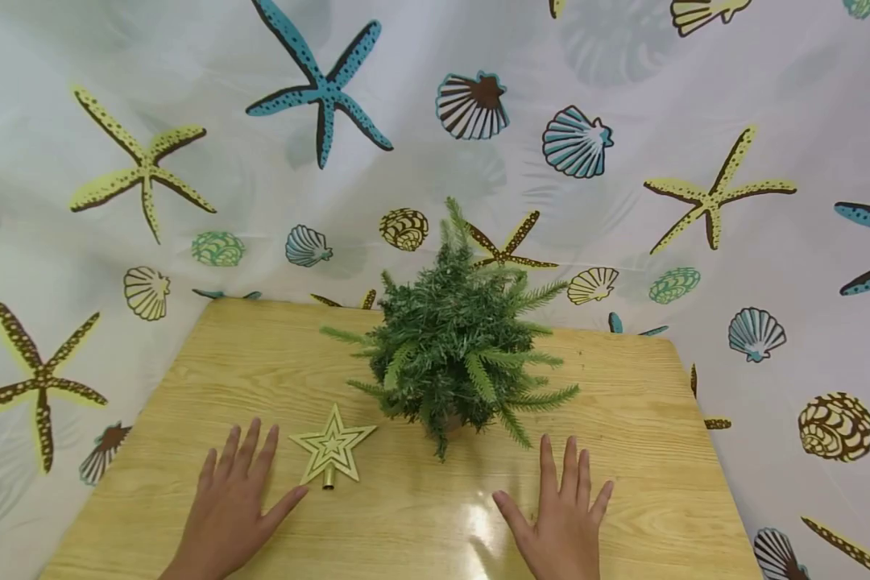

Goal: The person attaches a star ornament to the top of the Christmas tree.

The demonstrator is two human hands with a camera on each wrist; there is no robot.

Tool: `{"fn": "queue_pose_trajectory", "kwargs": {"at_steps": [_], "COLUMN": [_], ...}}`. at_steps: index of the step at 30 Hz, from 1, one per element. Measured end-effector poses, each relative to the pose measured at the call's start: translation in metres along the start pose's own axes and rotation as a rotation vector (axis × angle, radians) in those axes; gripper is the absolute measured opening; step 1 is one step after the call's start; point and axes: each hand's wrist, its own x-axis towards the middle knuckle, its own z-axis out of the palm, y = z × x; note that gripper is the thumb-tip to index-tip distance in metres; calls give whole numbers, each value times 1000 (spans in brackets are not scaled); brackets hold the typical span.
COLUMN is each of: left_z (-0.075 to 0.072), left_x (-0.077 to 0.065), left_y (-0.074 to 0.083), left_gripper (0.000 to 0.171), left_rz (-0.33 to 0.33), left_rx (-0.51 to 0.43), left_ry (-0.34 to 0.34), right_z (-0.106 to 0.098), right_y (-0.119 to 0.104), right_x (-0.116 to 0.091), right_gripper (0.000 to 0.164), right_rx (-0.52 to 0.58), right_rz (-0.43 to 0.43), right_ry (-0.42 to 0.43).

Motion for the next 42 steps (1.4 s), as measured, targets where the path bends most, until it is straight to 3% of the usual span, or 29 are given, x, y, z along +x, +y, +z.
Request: {"fn": "queue_pose_trajectory", "kwargs": {"at_steps": [8, 12, 24, 32, 42], "left_z": [7, 12, 32, 36, 47], "left_x": [-2, -2, 3, 10, 17], "left_y": [2, 2, 5, 11, 12], "left_gripper": [82, 77, 69, 62, 68], "left_rz": [-22, -57, -182, -200, -287], "left_rx": [-64, -84, -151, -157, -220], "left_ry": [87, 96, -6, -10, -117], "right_z": [7, 5, -20, -35, -57], "right_y": [-3, -6, -15, -23, -32], "right_x": [1, 1, 2, 5, 16], "right_gripper": [92, 88, 79, 78, 72], "right_rx": [135, 230, 402, 473, 567], "right_rz": [11, -15, -49, -74, -166], "right_ry": [-18, 35, 212, 225, 314]}}
